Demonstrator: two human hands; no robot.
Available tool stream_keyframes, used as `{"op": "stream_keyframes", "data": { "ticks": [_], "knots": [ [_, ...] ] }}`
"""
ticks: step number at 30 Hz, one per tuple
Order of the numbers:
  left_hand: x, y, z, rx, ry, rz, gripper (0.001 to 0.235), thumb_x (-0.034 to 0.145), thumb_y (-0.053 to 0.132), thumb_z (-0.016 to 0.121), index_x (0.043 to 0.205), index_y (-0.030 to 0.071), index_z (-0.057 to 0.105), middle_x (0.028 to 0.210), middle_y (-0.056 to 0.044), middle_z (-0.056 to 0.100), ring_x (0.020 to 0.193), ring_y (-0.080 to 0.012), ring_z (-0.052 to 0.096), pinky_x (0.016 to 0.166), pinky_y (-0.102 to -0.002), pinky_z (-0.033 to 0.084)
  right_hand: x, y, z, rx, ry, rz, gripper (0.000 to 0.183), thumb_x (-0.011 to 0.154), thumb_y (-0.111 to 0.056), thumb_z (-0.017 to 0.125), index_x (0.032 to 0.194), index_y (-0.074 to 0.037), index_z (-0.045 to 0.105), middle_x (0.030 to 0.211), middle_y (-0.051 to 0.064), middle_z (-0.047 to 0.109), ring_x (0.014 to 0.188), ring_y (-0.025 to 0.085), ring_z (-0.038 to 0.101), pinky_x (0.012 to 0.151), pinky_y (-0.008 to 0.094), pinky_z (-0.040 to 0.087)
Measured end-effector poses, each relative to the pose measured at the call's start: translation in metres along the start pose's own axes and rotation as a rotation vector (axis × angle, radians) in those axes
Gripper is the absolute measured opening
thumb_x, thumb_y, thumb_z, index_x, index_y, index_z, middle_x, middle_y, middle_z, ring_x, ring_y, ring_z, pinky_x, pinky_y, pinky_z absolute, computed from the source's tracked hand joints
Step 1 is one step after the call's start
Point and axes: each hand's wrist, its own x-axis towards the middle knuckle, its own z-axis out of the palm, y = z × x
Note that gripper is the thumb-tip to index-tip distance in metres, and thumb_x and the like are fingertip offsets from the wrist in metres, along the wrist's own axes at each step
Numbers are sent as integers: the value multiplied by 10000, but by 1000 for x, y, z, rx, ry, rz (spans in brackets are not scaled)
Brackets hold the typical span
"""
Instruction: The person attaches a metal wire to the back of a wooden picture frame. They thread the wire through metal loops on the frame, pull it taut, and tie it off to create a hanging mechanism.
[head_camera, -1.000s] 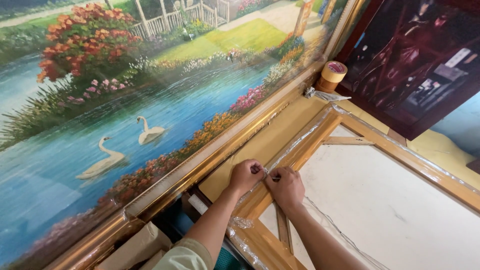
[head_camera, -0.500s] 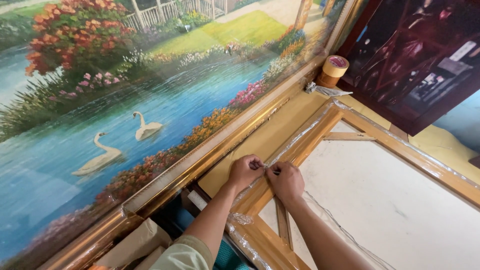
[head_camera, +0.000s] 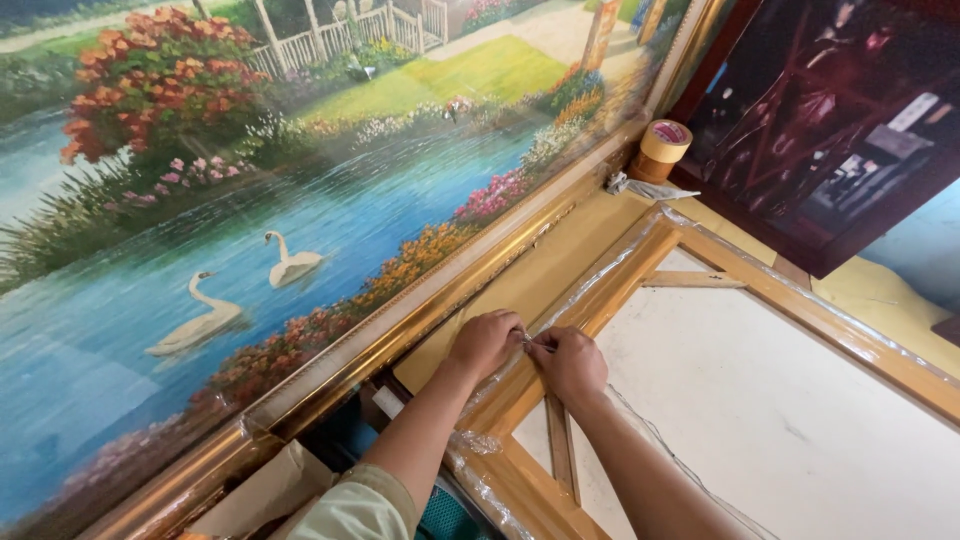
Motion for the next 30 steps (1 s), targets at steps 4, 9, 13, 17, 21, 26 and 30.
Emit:
{"op": "stream_keyframes", "data": {
  "ticks": [4,9,13,17,21,26,30],
  "knots": [
    [0,-5,21,115,-96,-62,96,835,250,467,902,184,490,913,-20,538,924,-238,580,751,-384,509,0,7,-7,28,-13,4,237,673,-353,676,893,-265,675,878,-1,647,935,202,612,807,360,510],
    [-29,42,-34,-216,-238,-265,319,872,237,324,994,30,533,987,-202,572,1024,-368,529,840,-493,440,-9,36,-21,44,-30,38,265,662,-339,640,921,-294,667,839,-47,674,913,192,621,789,365,513],
    [-55,109,-78,-521,-244,-209,339,871,234,340,997,9,561,1009,-240,580,1060,-383,511,867,-468,413,-47,56,-65,75,-42,102,276,632,-358,643,879,-245,694,833,6,691,909,231,628,796,387,509],
    [-66,175,-76,-776,-133,8,193,872,194,416,902,106,585,743,-42,532,792,-162,503,745,-333,418,-86,90,-116,122,-81,212,287,631,-401,652,810,-188,722,765,36,703,832,249,638,744,371,492],
    [-75,237,-54,-731,16,189,140,855,218,464,872,134,575,972,-31,440,1040,-264,415,987,-510,200,-126,133,-160,207,-34,360,340,639,-430,661,745,-111,710,684,58,675,708,222,598,670,349,461],
    [-85,304,-19,-916,-65,262,159,903,243,410,906,131,522,954,-30,546,1072,-213,486,1015,-567,-36,-181,177,-204,454,62,431,343,679,-358,696,719,-17,690,602,77,517,579,180,448,516,298,365],
    [-100,354,17,-1096,-145,266,136,905,138,381,919,80,503,858,-69,562,909,-201,548,958,-444,306,-225,207,-230,694,129,450,314,728,-249,687,724,65,665,572,65,382,501,136,339,404,239,264]
  ]
}}
